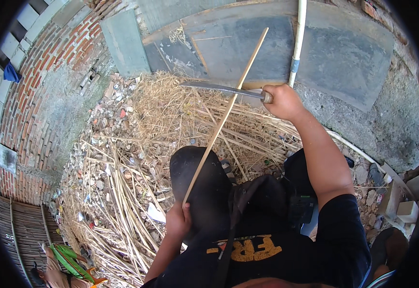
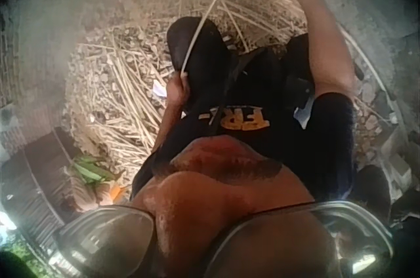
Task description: The person strips a long bamboo piece using a knife, holding the bamboo with one hand and pulling the knife along its length with the other.
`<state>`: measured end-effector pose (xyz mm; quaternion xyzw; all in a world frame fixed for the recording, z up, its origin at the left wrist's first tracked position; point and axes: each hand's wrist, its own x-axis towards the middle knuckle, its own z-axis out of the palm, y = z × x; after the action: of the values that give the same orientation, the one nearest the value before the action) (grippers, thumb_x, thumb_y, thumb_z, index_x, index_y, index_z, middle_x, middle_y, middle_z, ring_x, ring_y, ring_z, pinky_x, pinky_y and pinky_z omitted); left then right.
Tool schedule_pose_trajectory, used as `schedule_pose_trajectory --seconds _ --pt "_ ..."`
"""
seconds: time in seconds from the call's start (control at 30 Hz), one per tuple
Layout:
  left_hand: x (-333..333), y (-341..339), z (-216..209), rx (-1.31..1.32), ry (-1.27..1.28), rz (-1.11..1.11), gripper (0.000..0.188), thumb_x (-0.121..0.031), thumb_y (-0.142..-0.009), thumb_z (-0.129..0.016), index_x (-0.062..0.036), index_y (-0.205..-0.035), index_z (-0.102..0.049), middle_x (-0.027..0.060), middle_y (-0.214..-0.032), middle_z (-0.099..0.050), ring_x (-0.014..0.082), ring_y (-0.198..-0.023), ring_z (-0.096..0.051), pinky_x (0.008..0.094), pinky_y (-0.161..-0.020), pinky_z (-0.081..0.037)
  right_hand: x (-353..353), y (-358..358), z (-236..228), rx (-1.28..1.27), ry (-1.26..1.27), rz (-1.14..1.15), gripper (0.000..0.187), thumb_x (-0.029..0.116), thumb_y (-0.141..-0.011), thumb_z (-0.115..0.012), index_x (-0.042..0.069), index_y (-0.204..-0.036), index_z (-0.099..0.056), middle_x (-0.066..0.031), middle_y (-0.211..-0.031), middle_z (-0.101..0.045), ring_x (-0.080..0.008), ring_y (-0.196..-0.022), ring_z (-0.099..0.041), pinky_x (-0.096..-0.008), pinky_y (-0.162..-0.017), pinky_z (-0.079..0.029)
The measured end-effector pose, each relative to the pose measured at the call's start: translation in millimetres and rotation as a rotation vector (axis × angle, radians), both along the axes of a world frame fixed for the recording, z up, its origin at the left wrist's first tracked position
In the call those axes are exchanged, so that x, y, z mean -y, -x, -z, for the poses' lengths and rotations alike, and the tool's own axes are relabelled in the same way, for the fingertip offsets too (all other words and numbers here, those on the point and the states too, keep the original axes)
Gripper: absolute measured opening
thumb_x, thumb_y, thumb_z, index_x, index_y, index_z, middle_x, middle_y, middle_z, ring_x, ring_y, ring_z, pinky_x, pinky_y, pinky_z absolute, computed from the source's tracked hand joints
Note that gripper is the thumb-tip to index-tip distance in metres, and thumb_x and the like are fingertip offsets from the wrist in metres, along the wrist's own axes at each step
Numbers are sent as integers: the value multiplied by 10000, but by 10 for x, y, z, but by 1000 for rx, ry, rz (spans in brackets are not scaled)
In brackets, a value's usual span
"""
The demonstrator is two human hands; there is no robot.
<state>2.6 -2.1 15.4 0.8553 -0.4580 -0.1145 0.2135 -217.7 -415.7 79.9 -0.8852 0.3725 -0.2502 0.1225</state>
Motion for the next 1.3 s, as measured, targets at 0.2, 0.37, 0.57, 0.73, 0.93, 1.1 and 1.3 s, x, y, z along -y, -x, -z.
schedule_pose_trajectory --seconds 0.2,0.37,0.57,0.73,0.93,1.1,1.3 --pt "-20 -21 44 0 -13 4 282 -270 -1011 -506 -3 -933 -555 287 -743 -612 517 -729 -605 572 -616 -460 -350 -233 -31 -146 53 -288 194 143 -687 -721 89 -858 -648 -131 -775 -682 -354 -779 -682 -480 -715 -541" --pt "-31 -5 60 15 47 9 271 -261 -1006 -524 -4 -922 -551 282 -720 -607 516 -714 -604 571 -605 -457 -419 -313 -25 -203 55 -343 193 148 -679 -719 97 -841 -627 -114 -778 -674 -353 -795 -679 -483 -706 -536" --pt "24 92 53 72 24 -39 302 -258 -1015 -513 -7 -847 -503 266 -678 -588 502 -676 -597 539 -590 -448 -44 -191 170 -79 -49 -40 249 159 -708 -720 122 -951 -683 -151 -806 -689 -362 -821 -680 -476 -728 -551" --pt "25 38 30 48 62 17 315 -254 -1024 -498 -3 -835 -500 263 -669 -577 501 -675 -594 526 -584 -438 -175 -178 67 -92 -1 -87 247 159 -699 -716 100 -934 -669 -138 -812 -692 -358 -833 -681 -477 -723 -548" --pt "3 -26 18 -5 59 53 350 -268 -1037 -473 2 -817 -495 253 -642 -551 496 -652 -576 508 -570 -424 -328 -285 36 -172 95 -326 231 155 -683 -712 92 -895 -646 -111 -819 -688 -351 -829 -681 -483 -722 -539" --pt "-2 -40 30 -22 17 30 253 -247 -1023 -485 -9 -990 -563 267 -742 -607 504 -727 -604 532 -624 -461 -349 -281 -39 -221 35 -324 223 189 -709 -725 99 -897 -647 -112 -863 -699 -349 -858 -688 -489 -761 -545" --pt "5 -25 32 -36 28 24 245 -226 -1015 -489 -16 -1082 -598 273 -808 -637 507 -776 -620 533 -663 -487 -360 -270 -46 -198 56 -333 222 188 -711 -729 105 -898 -644 -105 -869 -696 -345 -876 -686 -486 -765 -544"
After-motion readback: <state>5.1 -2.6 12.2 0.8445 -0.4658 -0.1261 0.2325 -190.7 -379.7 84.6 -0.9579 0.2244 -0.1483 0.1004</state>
